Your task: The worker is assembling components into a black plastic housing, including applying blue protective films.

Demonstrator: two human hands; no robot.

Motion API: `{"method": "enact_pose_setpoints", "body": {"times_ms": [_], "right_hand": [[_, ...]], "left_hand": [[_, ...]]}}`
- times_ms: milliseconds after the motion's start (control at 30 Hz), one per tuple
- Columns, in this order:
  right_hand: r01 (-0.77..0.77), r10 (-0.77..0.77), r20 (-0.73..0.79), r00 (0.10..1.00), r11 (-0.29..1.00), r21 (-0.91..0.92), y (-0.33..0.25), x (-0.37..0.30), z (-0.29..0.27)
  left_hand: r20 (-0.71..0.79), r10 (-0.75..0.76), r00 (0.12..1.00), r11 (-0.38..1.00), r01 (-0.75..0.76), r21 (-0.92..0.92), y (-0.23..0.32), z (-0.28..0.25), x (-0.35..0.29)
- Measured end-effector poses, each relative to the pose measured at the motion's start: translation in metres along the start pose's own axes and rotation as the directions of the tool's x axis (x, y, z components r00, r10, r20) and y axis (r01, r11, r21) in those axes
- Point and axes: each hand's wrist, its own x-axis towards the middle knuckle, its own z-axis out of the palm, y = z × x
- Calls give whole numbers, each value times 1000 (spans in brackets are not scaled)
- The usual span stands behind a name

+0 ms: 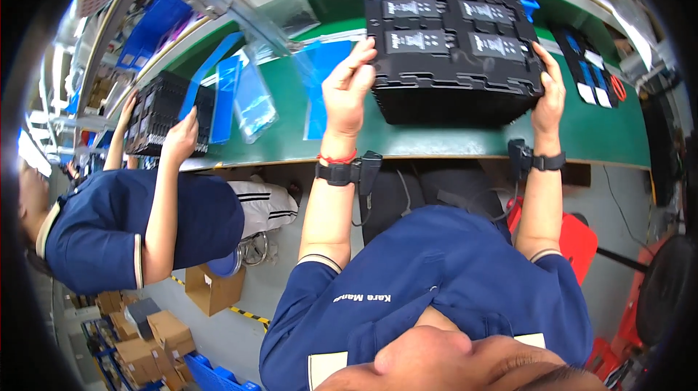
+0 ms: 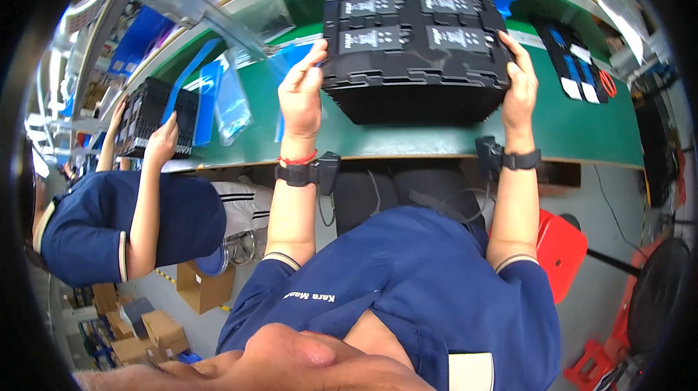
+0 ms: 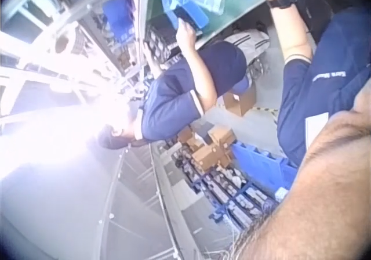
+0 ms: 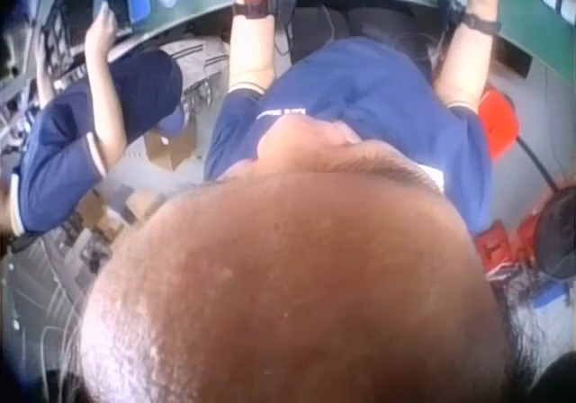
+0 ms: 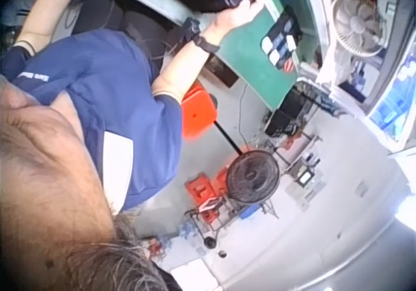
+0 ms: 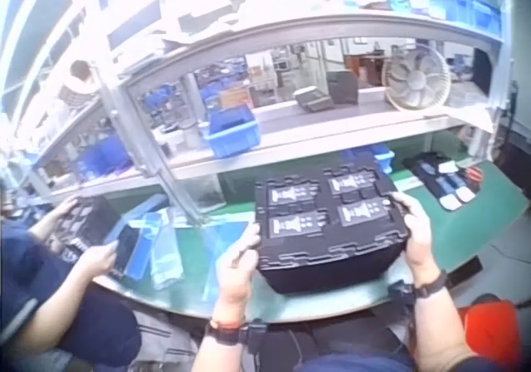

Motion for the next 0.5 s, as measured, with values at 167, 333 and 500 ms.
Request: {"method": "enact_pose_setpoints", "body": {"times_ms": [167, 333, 500], "right_hand": [[-58, 58, 17, 998, 998, -7, -10, -1, 5], [-97, 96, 41, 995, 995, 34, -2, 0, -7], [-398, 375, 179, 910, 910, 115, -17, -11, -25]], "left_hand": [[-485, -491, 724, 866, 469, -176, -37, -83, -14], [-443, -243, 863, 902, 370, 225, -81, -96, -57], [-366, -122, 922, 840, 293, 457, -74, -97, -63]]}}
